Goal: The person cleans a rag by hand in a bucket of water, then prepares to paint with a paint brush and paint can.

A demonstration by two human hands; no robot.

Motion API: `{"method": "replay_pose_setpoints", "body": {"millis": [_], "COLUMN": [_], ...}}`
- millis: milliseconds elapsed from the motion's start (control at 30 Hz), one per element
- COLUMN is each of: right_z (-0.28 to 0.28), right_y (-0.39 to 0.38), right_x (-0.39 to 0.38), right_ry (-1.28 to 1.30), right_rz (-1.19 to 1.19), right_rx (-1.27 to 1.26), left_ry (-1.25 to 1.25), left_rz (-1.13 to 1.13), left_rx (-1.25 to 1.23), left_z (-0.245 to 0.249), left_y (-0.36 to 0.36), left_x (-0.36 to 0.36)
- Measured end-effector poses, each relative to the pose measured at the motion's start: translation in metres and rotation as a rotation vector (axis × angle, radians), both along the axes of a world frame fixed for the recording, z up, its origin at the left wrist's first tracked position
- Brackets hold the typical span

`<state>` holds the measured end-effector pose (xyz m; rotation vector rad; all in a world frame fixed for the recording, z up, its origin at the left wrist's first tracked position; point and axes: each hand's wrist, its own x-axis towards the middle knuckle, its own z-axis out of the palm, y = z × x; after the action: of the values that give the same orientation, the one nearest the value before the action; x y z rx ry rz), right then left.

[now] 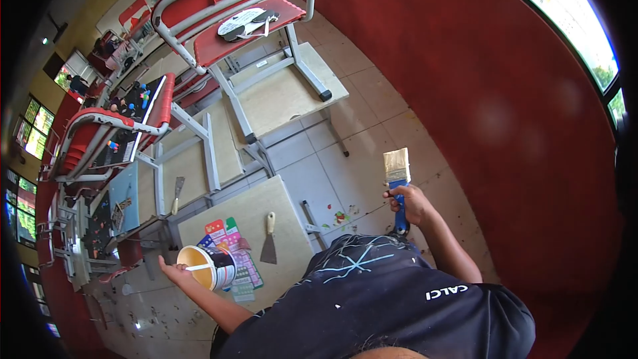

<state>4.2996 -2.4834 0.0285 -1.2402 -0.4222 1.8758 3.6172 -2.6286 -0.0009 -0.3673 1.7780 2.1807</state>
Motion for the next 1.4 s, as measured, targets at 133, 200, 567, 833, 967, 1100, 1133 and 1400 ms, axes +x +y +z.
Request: {"method": "replay_pose_setpoints", "body": {"millis": [133, 200, 567, 833, 967, 1100, 1133, 1400], "right_z": [0.000, 0.016, 0.048, 0.139, 0.150, 0.145, 0.130, 0.092], "right_y": [0.007, 0.008, 0.010, 0.024, 0.055, 0.069, 0.077, 0.126], "right_x": [0.003, -0.005, -0.018, -0.048, -0.047, -0.029, -0.020, 0.005], "right_ry": [-0.038, -0.188, -0.516, -0.725, -0.772, -0.769, -0.765, -0.919], "right_rz": [0.043, 0.080, 0.322, 0.438, 0.408, 0.368, 0.349, -0.279], "right_rx": [0.046, 0.079, 0.498, 0.894, 1.029, 0.994, 1.048, 1.130], "left_ry": [0.100, 0.127, 0.289, 0.329, 0.441, 0.627, 0.686, 1.000], "left_rz": [-0.302, -0.421, -1.196, -1.773, -2.027, -2.193, -2.201, -2.222], "left_rx": [-0.002, -0.023, 0.193, 0.058, 0.134, 0.032, 0.133, -0.015], "left_z": [0.070, 0.113, 0.209, 0.193, 0.150, 0.168, 0.172, 0.191], "left_y": [0.006, 0.018, 0.065, 0.167, 0.217, 0.243, 0.249, 0.296], "left_x": [0.050, 0.083, 0.224, 0.348, 0.410, 0.463, 0.474, 0.529]}}
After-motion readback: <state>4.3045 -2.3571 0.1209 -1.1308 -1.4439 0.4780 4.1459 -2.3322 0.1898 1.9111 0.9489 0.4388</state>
